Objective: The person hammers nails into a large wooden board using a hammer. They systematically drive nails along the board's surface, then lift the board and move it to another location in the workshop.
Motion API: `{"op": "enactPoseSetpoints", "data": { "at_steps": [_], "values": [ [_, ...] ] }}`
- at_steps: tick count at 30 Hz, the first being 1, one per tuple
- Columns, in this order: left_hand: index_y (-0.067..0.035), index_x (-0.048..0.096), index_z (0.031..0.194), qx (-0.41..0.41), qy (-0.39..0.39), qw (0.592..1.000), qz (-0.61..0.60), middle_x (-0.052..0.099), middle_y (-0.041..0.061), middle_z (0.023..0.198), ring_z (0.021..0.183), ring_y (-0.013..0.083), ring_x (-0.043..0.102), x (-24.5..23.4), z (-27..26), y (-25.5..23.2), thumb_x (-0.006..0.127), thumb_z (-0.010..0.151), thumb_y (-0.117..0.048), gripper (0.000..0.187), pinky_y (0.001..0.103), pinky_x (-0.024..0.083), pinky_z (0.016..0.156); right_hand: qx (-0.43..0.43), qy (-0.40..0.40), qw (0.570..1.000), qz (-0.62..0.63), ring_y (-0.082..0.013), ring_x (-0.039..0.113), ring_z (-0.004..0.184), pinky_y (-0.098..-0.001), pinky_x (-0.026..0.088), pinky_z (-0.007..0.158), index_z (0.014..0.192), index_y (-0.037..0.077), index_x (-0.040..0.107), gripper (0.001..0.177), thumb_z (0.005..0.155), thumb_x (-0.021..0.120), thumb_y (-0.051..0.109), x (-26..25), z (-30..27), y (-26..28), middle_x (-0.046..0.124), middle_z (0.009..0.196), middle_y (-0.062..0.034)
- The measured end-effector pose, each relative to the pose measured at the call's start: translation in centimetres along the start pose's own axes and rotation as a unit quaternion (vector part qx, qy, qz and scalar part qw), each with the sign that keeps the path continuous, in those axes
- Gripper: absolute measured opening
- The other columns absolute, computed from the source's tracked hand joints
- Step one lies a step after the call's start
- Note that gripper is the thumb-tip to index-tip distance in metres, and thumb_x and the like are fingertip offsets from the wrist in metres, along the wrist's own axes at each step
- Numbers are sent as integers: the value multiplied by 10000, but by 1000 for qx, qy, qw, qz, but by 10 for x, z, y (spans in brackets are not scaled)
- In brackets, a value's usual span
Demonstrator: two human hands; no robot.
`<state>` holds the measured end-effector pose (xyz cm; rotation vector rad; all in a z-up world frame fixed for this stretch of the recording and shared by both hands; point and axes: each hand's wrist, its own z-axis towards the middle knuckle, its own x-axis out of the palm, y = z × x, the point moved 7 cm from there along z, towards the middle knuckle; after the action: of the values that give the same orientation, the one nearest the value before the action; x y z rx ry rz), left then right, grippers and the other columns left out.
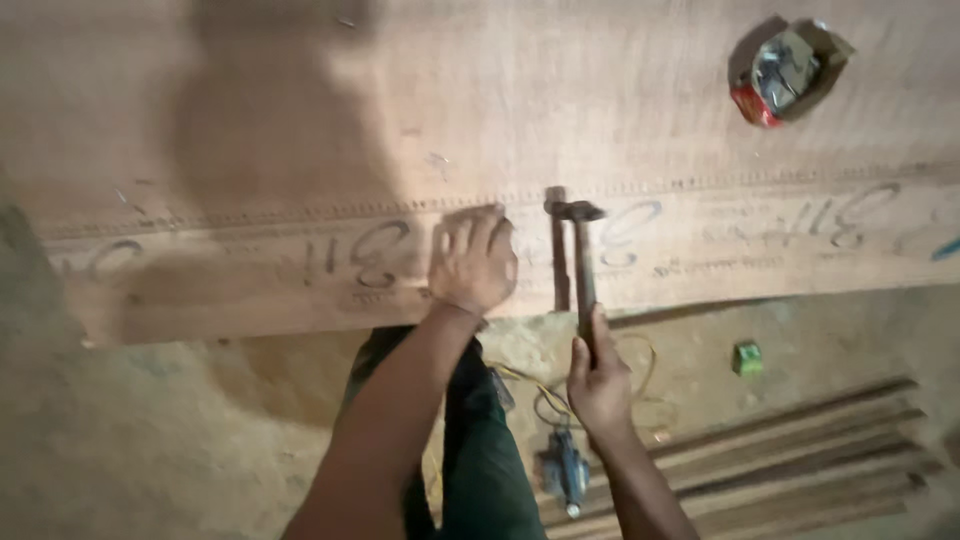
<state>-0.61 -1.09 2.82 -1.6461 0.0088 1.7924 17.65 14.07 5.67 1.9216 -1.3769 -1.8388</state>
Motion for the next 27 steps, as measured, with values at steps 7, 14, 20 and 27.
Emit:
{"op": "enactPoseSetpoints", "data": {
  "at_steps": [7,14,20,27],
  "values": [
    [-129,687,1267,-14,128,991,-20,586,78,1433,1251,278,546,26,-12,4,622,888,-304,423,590,404,1048,211,-33,885,414,-112,575,536,-271,490,475,1066,49,515,110,998,602,54,71,54,-2,583,718,-35],
    [-190,272,1582,135,369,920,13,176,21,1684,1547,280,166,18,19,4,337,1007,-511,662,600,114,1234,198,-193,933,229,-123,602,603,-274,515,522,1052,3,508,132,1028,620,68,91,53,11,626,768,-68],
    [-171,67,1626,113,412,900,88,4,16,1709,1578,270,62,-45,98,110,241,969,-661,838,608,21,1226,77,-210,909,352,-127,579,622,-282,521,561,1203,17,430,150,1075,506,36,101,51,15,600,804,-68],
    [-89,224,1623,146,294,938,109,152,63,1709,1570,270,148,-53,171,197,256,1080,-459,657,517,85,1263,74,-210,902,369,-142,532,589,-300,459,535,1202,16,421,174,1043,487,-11,103,51,3,572,784,-90]
  ]
}}
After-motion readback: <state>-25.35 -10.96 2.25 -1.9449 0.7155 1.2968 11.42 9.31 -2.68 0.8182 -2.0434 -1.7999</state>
